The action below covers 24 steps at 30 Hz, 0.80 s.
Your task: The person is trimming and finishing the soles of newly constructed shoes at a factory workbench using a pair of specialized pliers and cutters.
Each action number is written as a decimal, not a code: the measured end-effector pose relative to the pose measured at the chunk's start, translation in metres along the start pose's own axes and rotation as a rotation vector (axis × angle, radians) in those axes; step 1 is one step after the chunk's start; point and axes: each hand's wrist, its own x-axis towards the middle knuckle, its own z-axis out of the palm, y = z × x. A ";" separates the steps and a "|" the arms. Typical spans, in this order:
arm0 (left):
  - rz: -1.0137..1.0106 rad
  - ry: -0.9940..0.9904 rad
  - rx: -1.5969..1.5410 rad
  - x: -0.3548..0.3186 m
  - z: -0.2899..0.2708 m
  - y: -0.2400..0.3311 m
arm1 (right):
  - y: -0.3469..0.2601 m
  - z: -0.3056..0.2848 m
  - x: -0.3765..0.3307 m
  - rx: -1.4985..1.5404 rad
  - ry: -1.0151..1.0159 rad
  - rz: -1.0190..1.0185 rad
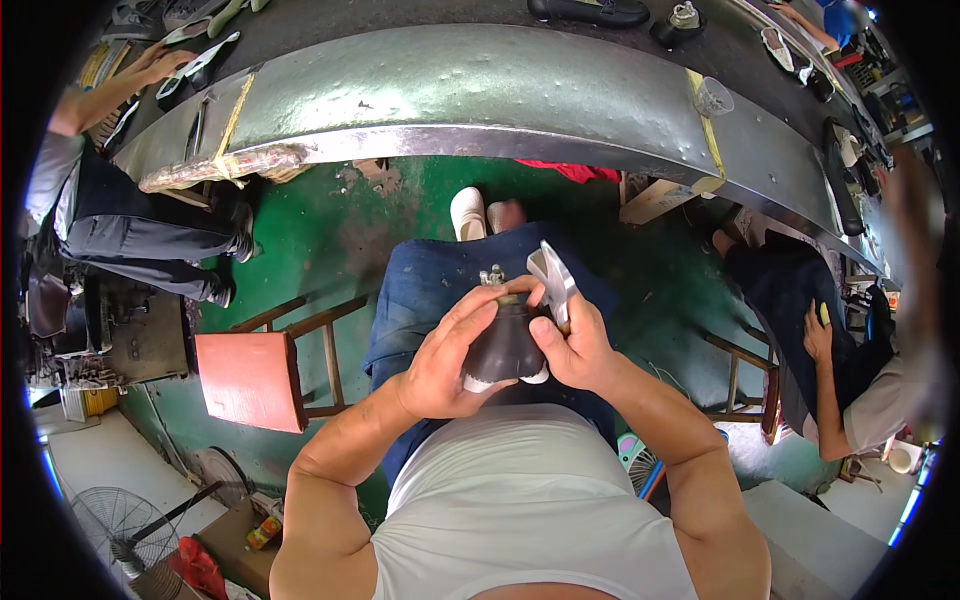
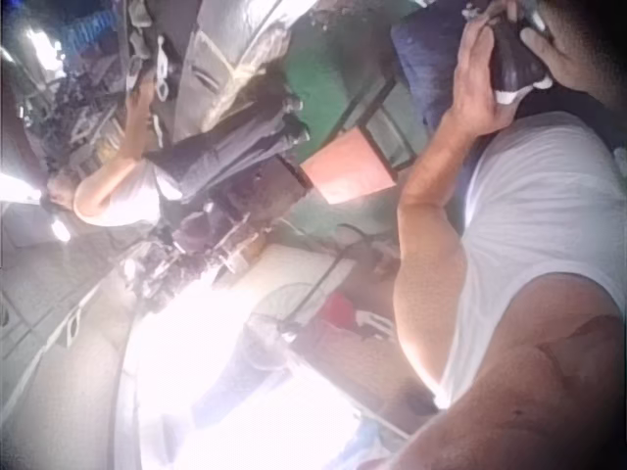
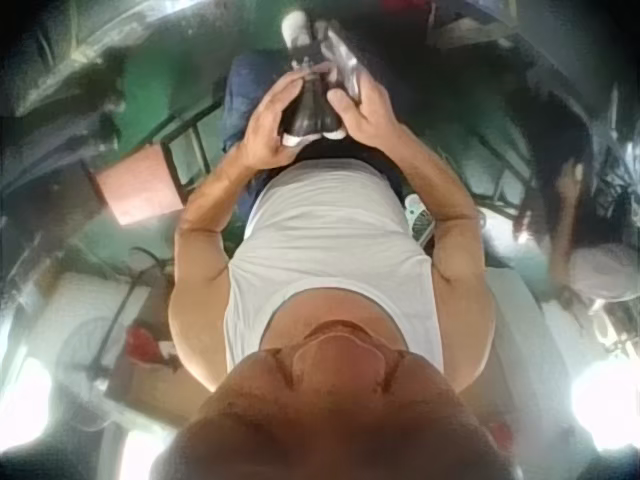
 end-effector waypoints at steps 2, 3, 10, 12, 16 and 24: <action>-0.071 -0.029 -0.060 0.001 -0.003 -0.003 | -0.003 0.003 0.001 -0.061 0.044 0.121; -0.164 0.002 -0.022 0.001 -0.002 -0.002 | -0.003 0.003 0.003 -0.126 0.091 0.237; -0.921 0.069 -0.202 -0.041 0.052 -0.097 | 0.092 -0.010 -0.024 -0.142 0.238 0.676; -1.233 -0.019 -0.384 -0.048 0.050 -0.096 | 0.079 -0.010 -0.032 -0.112 0.191 0.850; -1.222 0.020 -0.431 -0.074 0.055 -0.103 | 0.081 -0.010 -0.048 -0.338 0.053 0.872; -1.238 -0.133 -1.072 -0.055 0.037 -0.080 | 0.066 -0.042 -0.051 -0.498 -0.069 0.873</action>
